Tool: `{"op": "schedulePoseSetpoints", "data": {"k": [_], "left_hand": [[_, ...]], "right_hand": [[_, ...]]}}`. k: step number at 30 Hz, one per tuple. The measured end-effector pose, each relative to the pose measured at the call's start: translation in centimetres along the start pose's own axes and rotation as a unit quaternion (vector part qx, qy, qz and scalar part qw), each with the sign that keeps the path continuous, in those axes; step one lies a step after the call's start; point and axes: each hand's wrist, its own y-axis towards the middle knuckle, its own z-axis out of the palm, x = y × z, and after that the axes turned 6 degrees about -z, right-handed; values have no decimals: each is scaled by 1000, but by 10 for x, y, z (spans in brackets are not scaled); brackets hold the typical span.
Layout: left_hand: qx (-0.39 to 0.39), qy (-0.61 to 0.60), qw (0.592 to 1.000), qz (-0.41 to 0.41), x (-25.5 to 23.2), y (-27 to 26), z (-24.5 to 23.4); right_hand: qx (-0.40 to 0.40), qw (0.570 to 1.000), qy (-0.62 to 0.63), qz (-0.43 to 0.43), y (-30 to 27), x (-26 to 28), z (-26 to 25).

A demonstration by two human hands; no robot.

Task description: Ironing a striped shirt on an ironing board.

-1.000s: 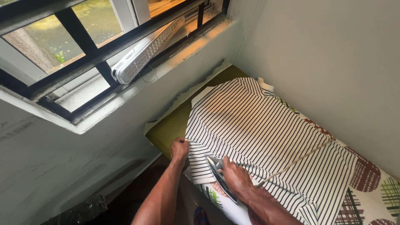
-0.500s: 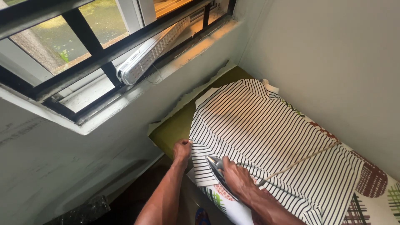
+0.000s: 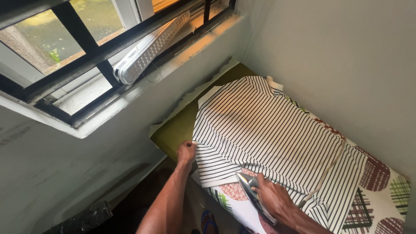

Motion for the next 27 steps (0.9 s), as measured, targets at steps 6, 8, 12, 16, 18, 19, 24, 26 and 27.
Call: {"op": "schedulePoseSetpoints", "data": {"k": [6,8,12,16,18,19,24,26,27], "left_hand": [[3,50,997,50,3,-15,-8],[0,73,996,60,11,-14,-4],[-32,120,987,104,23,-14,3],[-50,107,987,106,25,-10,5],[-36,121,988,89,23,-12,2],[-37,123,988,89,23,-10,2],[-39,119,988,92,22,-13,6],[-33,120,989,85,18,-13,3],[-28,122,989,81,15,-11,-1]], "right_hand": [[-57,997,47,-22,-9,33,-35],[-58,996,45,-40,-1,50,-38],[-124,973,80,-180,51,54,-11],[-56,987,63,-134,74,71,-8],[-110,974,-19,-197,81,67,0],[-109,974,-17,-198,75,70,-3],[-36,995,-15,-90,51,69,-4],[-71,992,-19,-98,51,56,11],[-108,988,-21,-106,53,52,18]]}}
